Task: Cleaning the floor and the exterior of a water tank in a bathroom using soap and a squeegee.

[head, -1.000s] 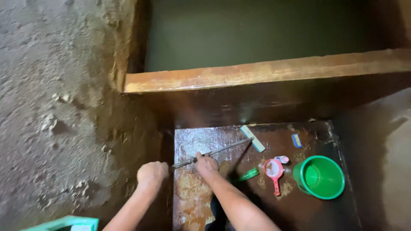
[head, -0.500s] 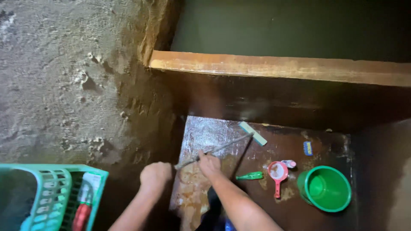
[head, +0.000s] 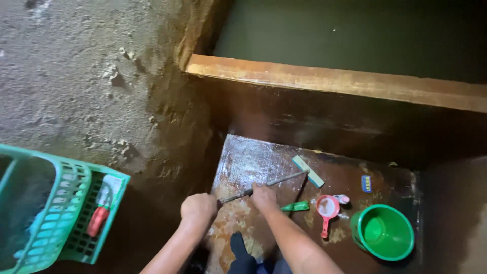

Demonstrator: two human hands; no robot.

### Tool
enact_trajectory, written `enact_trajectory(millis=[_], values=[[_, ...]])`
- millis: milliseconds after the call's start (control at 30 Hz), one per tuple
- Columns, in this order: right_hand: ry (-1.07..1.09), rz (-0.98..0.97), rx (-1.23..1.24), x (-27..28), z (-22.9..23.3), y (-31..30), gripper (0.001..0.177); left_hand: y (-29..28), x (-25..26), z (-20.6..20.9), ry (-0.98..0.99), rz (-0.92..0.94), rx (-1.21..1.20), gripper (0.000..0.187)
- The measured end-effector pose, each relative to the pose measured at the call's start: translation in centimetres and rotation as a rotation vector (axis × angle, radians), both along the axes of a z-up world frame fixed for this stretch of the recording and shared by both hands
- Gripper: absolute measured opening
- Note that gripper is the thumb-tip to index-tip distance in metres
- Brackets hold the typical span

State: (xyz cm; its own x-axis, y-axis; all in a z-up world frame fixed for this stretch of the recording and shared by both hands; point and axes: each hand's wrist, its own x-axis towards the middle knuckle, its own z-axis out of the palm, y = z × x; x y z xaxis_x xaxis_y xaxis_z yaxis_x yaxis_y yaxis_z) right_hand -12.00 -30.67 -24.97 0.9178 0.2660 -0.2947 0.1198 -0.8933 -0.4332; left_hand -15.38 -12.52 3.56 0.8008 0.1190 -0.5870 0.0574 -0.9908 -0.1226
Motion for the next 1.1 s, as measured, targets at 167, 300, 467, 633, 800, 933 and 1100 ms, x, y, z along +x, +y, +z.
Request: enact_trajectory(millis=[167,300,467,633,800,933,1100], values=[[0.15,-0.026,0.102,-2.5,0.1,6.9,0.043,6.3,-1.6,0.8,0.093,-0.028,0.068,0.028],[0.302,-0.105,0.209,-2.0,10.3,10.8,0.038,11.6,-1.7,1.0,0.016,-0.027,0.2,0.028],[0.192,-0.079,0.062,-1.2,9.7,12.7,0.041,13.1,-0.1,1.5,-0.117,-0.072,0.253,0.028],[0.378,-0.195,0.042,0.7,6.5,7.2,0.053,8.5,0.8,-2.2,-0.068,-0.116,0.091,0.025],[0.326,-0.287,-0.001,0.0,-0.3,-3.0,0.045,0.6,0.2,-10.1,-0.092,-0.195,-0.075,0.024],[0.378,-0.399,-0.043,-0.7,-0.7,-10.5,0.042,-6.9,-1.0,-14.2,-0.212,-0.357,-0.134,0.024],[0.406,-0.341,-0.085,-0.5,2.6,-12.1,0.046,-8.7,0.6,-12.0,-0.145,-0.298,-0.142,0.023]])
